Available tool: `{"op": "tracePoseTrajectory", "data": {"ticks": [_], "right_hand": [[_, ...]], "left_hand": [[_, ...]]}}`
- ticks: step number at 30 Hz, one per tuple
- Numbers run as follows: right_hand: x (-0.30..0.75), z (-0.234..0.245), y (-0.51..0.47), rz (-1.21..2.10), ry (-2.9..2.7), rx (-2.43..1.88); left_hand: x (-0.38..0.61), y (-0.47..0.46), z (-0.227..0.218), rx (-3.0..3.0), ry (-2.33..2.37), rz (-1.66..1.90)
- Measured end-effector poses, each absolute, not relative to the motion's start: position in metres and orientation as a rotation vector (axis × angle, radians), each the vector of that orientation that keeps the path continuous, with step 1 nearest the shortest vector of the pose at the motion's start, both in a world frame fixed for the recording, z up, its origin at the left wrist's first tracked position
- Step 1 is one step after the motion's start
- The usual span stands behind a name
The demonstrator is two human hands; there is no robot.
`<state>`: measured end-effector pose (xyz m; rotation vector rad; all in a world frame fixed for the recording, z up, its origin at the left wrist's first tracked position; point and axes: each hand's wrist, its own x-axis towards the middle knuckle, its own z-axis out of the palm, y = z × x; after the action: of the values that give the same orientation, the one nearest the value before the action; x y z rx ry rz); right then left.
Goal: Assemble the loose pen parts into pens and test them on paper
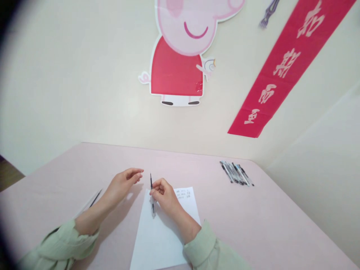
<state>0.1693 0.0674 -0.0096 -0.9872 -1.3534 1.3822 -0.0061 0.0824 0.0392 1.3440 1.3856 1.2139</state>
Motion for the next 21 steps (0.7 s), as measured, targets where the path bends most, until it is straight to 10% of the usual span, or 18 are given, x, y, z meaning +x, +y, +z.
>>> {"op": "tracePoseTrajectory", "data": {"ticks": [21], "right_hand": [[0.1643, -0.0071, 0.0615, 1.424, -1.458, -0.95]], "left_hand": [[0.002, 0.0808, 0.0322, 0.662, 0.989, 1.151]]}}
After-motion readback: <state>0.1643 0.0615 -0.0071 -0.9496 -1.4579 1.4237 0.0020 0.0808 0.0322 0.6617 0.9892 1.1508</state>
